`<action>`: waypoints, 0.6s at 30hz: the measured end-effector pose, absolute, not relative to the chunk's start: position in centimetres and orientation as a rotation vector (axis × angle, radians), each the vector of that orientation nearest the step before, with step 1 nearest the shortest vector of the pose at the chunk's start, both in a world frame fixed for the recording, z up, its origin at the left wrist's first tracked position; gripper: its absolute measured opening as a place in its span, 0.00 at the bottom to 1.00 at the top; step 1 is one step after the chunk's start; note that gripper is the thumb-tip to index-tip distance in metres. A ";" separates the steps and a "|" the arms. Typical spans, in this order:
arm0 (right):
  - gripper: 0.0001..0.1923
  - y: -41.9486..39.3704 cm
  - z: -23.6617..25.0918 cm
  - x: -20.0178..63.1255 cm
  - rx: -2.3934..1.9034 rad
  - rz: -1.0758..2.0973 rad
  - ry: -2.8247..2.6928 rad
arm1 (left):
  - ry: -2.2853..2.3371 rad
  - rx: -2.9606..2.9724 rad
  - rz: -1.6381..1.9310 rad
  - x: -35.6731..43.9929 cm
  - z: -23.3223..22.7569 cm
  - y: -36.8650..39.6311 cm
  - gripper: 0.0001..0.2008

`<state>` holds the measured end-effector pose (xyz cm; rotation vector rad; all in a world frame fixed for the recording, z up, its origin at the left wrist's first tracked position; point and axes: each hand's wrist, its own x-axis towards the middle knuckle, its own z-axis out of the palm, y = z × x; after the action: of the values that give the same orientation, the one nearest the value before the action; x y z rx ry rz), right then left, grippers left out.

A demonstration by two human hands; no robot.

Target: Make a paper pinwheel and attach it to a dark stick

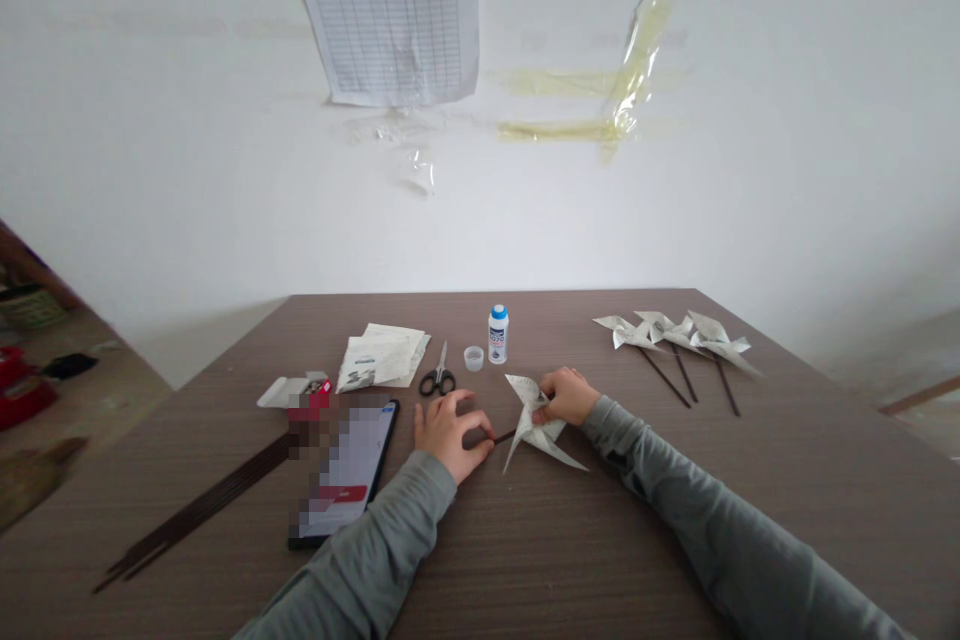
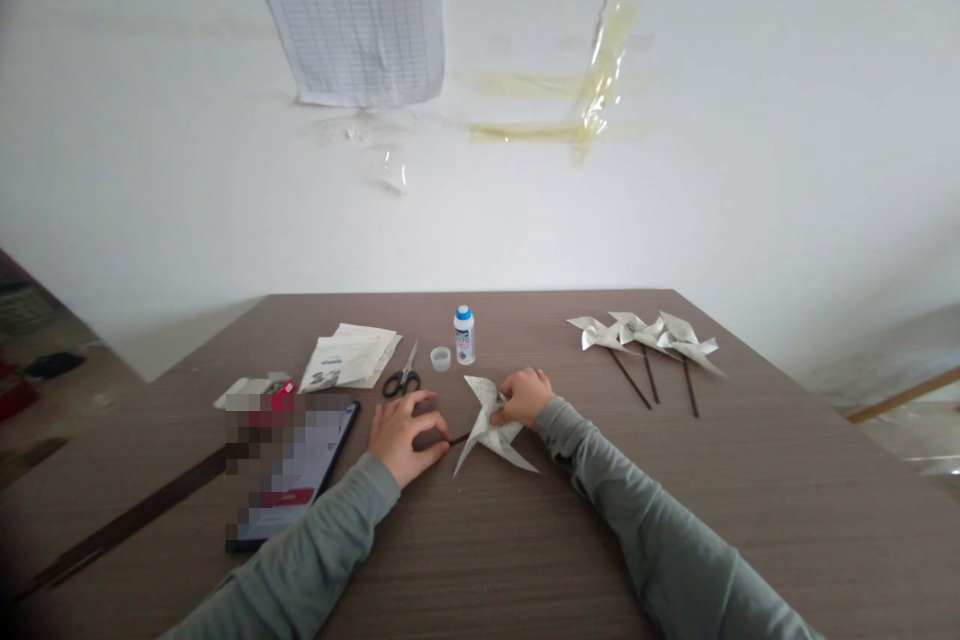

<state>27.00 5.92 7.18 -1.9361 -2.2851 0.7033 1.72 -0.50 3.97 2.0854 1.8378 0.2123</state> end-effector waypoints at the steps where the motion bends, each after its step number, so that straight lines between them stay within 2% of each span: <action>1: 0.19 6.0 7.1 26.9 -1.962 0.683 -2.285 | 1.838 2.082 0.209 1.8 3.9 -0.5 0.09; 7: 0.09 6.5 6.7 26.5 -2.054 0.619 -2.285 | 1.901 2.089 0.217 2.0 1.9 0.2 0.10; 18: 0.10 7.0 5.8 26.8 -2.035 0.591 -2.273 | 1.907 2.112 0.228 2.0 0.9 0.6 0.10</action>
<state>26.82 6.98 5.76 -2.0351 -2.2732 0.5907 1.96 0.56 0.87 2.1116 1.9069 0.2278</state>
